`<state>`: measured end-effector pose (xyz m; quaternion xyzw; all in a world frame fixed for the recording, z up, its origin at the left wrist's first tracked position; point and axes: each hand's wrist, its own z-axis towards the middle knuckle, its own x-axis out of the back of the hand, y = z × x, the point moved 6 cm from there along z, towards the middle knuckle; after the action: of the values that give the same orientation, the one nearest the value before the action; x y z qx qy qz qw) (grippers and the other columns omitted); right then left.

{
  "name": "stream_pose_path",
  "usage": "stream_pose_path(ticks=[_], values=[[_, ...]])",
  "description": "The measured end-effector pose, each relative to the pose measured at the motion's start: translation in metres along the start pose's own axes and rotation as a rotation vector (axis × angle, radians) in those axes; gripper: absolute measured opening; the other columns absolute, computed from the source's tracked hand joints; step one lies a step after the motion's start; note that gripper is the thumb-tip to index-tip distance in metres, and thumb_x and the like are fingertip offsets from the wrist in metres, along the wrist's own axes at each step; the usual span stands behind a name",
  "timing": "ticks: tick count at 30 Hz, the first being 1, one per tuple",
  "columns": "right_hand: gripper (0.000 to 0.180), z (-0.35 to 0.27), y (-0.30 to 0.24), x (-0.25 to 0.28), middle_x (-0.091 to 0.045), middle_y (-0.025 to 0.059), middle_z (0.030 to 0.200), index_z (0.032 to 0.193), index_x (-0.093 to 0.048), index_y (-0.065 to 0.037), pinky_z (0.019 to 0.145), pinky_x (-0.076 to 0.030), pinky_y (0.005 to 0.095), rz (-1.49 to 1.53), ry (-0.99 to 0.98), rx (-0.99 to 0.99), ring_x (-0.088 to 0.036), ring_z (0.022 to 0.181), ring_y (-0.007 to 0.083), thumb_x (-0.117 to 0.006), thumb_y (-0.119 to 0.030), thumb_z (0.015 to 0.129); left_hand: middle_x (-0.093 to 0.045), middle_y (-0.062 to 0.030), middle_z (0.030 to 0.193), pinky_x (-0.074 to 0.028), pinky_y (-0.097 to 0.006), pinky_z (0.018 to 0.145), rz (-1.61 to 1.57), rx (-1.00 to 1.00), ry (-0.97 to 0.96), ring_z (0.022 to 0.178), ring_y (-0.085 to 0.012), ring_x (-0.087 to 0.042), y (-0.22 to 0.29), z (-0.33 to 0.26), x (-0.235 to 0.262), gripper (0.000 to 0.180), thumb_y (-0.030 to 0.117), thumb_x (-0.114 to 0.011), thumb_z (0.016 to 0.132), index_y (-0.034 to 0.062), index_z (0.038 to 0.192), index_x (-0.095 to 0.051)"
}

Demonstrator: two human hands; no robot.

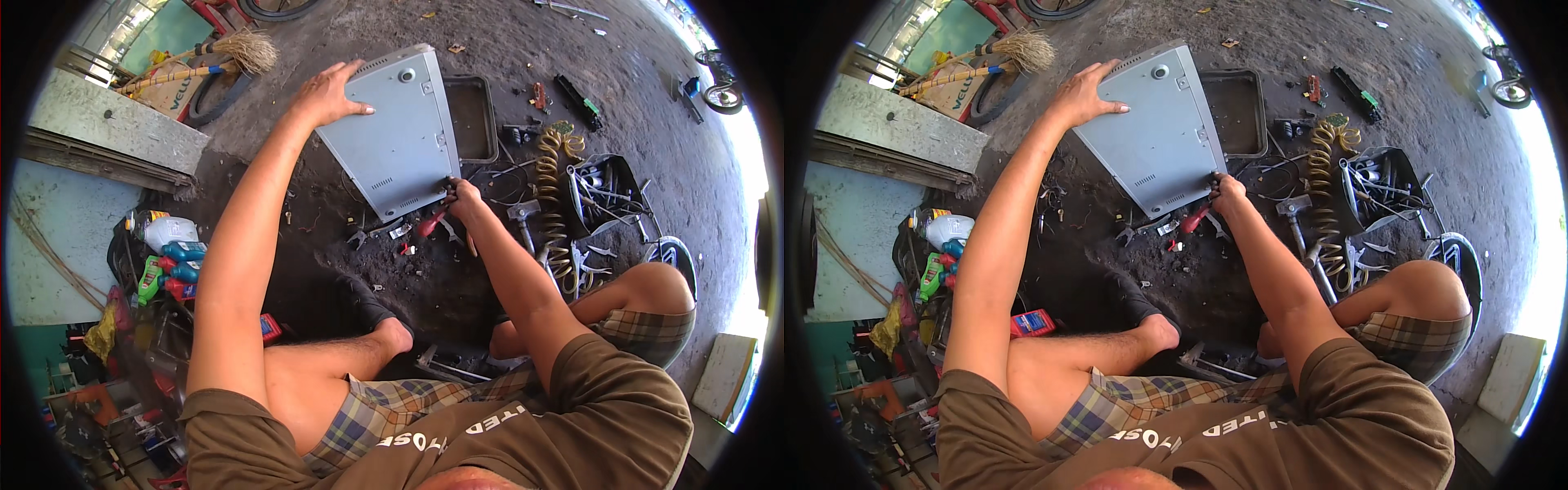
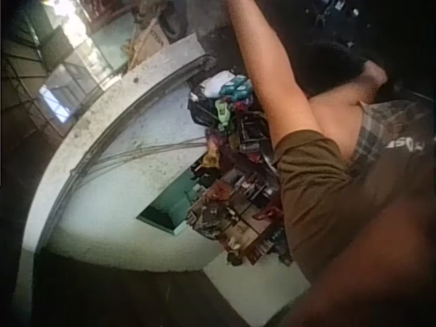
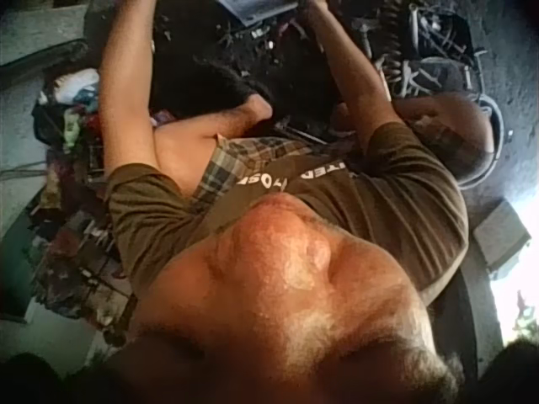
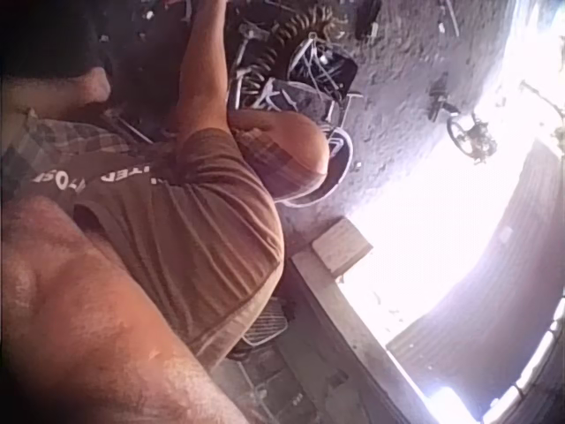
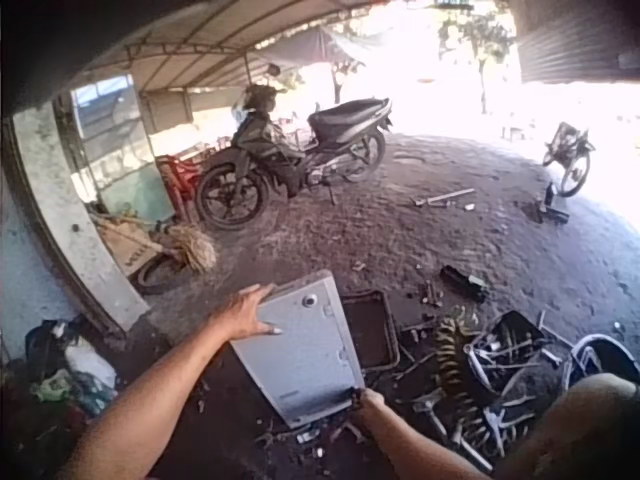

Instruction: The person sits on the floor and uses a screwdriver to remove screws from the corners of a grey metal box. They systematically loosen and remove fasteners from the casing while holding the box steady with their other hand.

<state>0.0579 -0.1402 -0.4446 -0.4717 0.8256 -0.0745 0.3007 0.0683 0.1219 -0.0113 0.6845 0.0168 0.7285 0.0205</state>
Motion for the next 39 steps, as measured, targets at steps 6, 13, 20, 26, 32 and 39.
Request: stream_pose_path(ticks=[6, 13, 20, 26, 32, 39], values=[[0.018, -0.055, -0.012, -0.004, -0.051, 0.0004, 0.071, 0.088, -0.064, -0.007, 0.042, -0.031, 0.0243, -0.100, 0.136, 0.048, -0.039, 0.051, 0.0105, -0.078, -0.013, 0.099, -0.047, -0.0210, 0.167, -0.043, -0.053, 0.125, 0.002, 0.002, 0.008, 0.151, -0.0394, -0.050, 0.001, -0.002, 0.001, 0.116, 0.066, -0.092, 0.071, 0.0204, 0.167, -0.043], [0.019, -0.087, -0.023, -0.008, -0.057, 0.0030, 0.074, 0.084, -0.064, -0.006, 0.042, -0.033, 0.0263, -0.103, 0.133, 0.041, -0.044, 0.051, 0.0116, -0.077, -0.012, 0.097, -0.049, -0.0205, 0.166, -0.043, -0.054, 0.124, -0.014, 0.000, 0.019, 0.150, -0.0390, -0.051, 0.002, -0.003, 0.003, 0.115, 0.063, -0.092, 0.071, 0.0183, 0.166, -0.045], [0.014, -0.055, -0.015, -0.009, -0.054, 0.0005, 0.076, 0.095, -0.063, -0.005, 0.042, -0.030, 0.0218, 0.080, -0.106, -0.052, -0.042, 0.056, 0.0088, -0.066, -0.012, 0.107, -0.052, -0.0216, 0.163, -0.044, -0.054, 0.123, 0.000, -0.016, 0.030, 0.148, -0.0390, -0.053, 0.001, -0.001, 0.001, 0.113, 0.062, -0.092, 0.072, 0.0175, 0.165, -0.047], [0.015, -0.045, -0.013, -0.004, -0.053, 0.0005, 0.074, 0.090, -0.064, -0.005, 0.042, -0.030, 0.0227, 0.035, -0.079, 0.002, -0.041, 0.054, 0.0094, -0.072, -0.007, 0.102, -0.053, -0.0220, 0.162, -0.044, -0.053, 0.123, -0.005, -0.015, 0.035, 0.148, -0.0391, -0.054, 0.000, 0.000, 0.000, 0.112, 0.060, -0.093, 0.072, 0.0172, 0.165, -0.047], [0.017, -0.045, -0.013, -0.004, -0.057, 0.0021, 0.070, 0.084, -0.065, -0.005, 0.042, -0.031, 0.0239, -0.053, 0.051, 0.038, -0.043, 0.051, 0.0105, -0.078, -0.008, 0.096, -0.052, -0.0217, 0.163, -0.043, -0.052, 0.124, -0.031, -0.012, 0.010, 0.149, -0.0396, -0.052, 0.000, 0.001, 0.001, 0.112, 0.060, -0.093, 0.072, 0.0173, 0.165, -0.047], [0.013, -0.061, -0.020, -0.008, -0.060, 0.0047, 0.072, 0.087, -0.069, -0.002, 0.042, -0.033, 0.0259, -0.036, 0.054, 0.061, -0.045, 0.049, 0.0121, -0.078, -0.008, 0.094, -0.049, -0.0208, 0.166, -0.044, -0.052, 0.125, 0.005, -0.017, 0.009, 0.151, -0.0390, -0.051, 0.000, 0.001, 0.001, 0.117, 0.066, -0.092, 0.072, 0.0193, 0.167, -0.043]])
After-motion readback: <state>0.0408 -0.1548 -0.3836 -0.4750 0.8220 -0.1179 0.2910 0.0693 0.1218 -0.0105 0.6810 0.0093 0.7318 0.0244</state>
